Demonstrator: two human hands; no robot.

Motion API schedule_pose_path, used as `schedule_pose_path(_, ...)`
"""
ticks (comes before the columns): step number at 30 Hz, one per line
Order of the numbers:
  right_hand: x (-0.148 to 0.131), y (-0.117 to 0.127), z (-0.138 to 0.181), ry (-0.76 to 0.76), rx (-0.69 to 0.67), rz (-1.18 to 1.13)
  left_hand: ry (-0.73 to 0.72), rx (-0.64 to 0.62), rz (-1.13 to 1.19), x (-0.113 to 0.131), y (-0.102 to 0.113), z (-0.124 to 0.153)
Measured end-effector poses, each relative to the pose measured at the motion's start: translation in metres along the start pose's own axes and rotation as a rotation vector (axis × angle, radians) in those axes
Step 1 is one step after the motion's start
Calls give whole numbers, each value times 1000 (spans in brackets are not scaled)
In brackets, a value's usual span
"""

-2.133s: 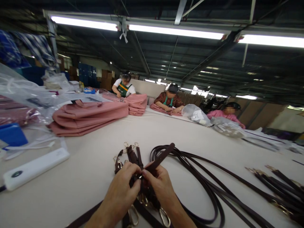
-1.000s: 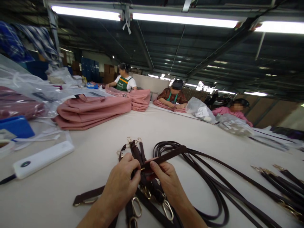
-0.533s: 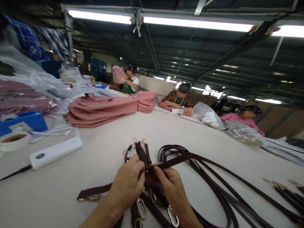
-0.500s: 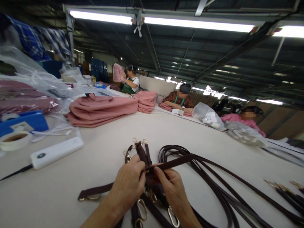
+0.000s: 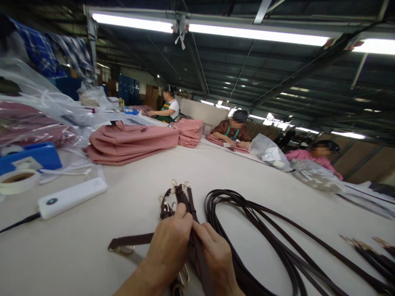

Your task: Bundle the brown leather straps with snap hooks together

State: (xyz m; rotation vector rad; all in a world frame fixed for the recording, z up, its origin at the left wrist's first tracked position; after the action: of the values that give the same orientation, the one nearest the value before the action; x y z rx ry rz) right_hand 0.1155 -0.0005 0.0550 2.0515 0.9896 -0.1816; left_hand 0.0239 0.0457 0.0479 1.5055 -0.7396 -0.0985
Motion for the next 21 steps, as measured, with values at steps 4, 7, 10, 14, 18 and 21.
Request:
schedule_pose_path(4,-1,5,-4,8,27,-34,-66,121,257,-6,8,-1)
schedule_pose_path(7,4,8,-9,-42,9,-155,-90,167,467,-12,11,-4)
schedule_pose_path(10,4,7,-9,-42,10,-126,-65,155,592,-16,6,-7)
schedule_pose_path(14,12,4,-2,-86,75,-178,-33,251,627,-17,3,-5)
schedule_pose_path(18,24,-4,6,-96,100,-245,-41,325,670,-18,-1,-5)
schedule_pose_path(21,27,-11,10,-26,70,-216,-34,339,721,-24,-5,-8)
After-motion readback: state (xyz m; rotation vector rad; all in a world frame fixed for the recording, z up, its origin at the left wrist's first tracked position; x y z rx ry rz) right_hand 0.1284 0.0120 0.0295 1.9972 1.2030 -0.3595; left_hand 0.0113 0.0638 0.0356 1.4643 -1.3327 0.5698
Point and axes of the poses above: each hand's wrist, its own z-axis away from the middle knuckle, its own y-axis out of the back of the hand, x = y × z, the point moved 8 cm from there along -z, towards the middle knuckle, and after that the axes turned 8 degrees about -x, right-handed, at the moved point
